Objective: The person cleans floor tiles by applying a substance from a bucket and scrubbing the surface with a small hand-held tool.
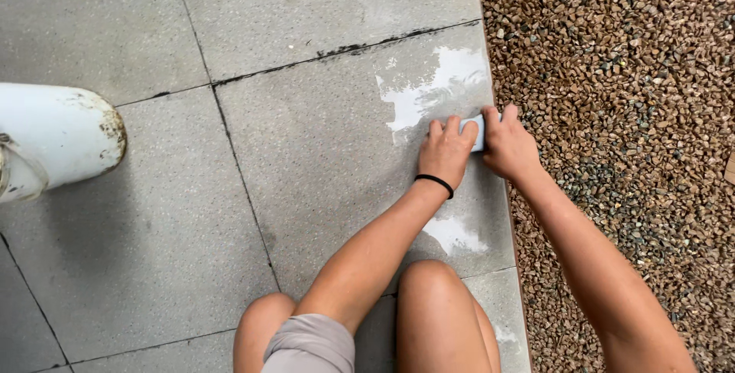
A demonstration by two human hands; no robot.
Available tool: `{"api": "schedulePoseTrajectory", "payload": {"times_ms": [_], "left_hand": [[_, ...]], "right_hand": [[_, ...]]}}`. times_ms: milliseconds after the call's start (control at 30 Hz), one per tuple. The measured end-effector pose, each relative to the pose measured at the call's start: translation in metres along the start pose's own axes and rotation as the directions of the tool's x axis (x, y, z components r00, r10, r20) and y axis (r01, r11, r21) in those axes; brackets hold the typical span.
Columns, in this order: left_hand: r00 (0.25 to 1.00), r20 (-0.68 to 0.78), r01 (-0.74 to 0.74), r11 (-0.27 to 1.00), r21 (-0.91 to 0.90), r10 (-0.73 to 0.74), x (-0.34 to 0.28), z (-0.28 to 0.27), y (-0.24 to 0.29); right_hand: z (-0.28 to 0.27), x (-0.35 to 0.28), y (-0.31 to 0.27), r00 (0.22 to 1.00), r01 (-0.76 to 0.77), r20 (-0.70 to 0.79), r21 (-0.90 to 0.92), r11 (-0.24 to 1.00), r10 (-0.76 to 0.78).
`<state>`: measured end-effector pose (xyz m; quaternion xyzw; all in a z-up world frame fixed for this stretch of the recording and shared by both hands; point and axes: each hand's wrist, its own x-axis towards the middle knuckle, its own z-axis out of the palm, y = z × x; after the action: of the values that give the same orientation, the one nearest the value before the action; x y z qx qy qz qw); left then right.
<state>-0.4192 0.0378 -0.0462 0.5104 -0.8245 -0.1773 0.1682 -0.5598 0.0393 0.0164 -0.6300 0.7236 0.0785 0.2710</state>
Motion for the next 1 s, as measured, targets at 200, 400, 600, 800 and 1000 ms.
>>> {"api": "schedulePoseTrajectory", "payload": {"times_ms": [200, 400, 600, 800, 1000], "left_hand": [[1.000, -0.014, 0.019, 0.999, -0.048, -0.019, -0.022, -0.025, -0.013], [1.000, -0.015, 0.018, 0.999, -0.032, -0.018, -0.048, -0.054, -0.050], [0.971, 0.224, 0.096, 0.994, -0.058, -0.080, -0.081, -0.102, -0.121], [0.960, 0.257, 0.125, 0.992, -0.021, -0.115, -0.131, -0.168, -0.200], [0.951, 0.214, 0.231, 0.973, -0.008, -0.224, -0.191, -0.220, -0.272]], "right_hand": [[0.016, -0.011, -0.026, 0.999, -0.023, -0.024, 0.004, 1.000, 0.023], [0.034, -0.015, -0.071, 0.999, -0.020, -0.030, 0.030, 0.999, 0.021], [0.048, -0.016, -0.160, 0.998, 0.047, -0.032, -0.004, 0.999, -0.047], [0.086, -0.021, -0.256, 0.991, 0.115, -0.062, -0.007, 0.993, -0.116], [0.125, -0.022, -0.345, 0.933, 0.310, -0.192, 0.002, 0.951, -0.304]]}}
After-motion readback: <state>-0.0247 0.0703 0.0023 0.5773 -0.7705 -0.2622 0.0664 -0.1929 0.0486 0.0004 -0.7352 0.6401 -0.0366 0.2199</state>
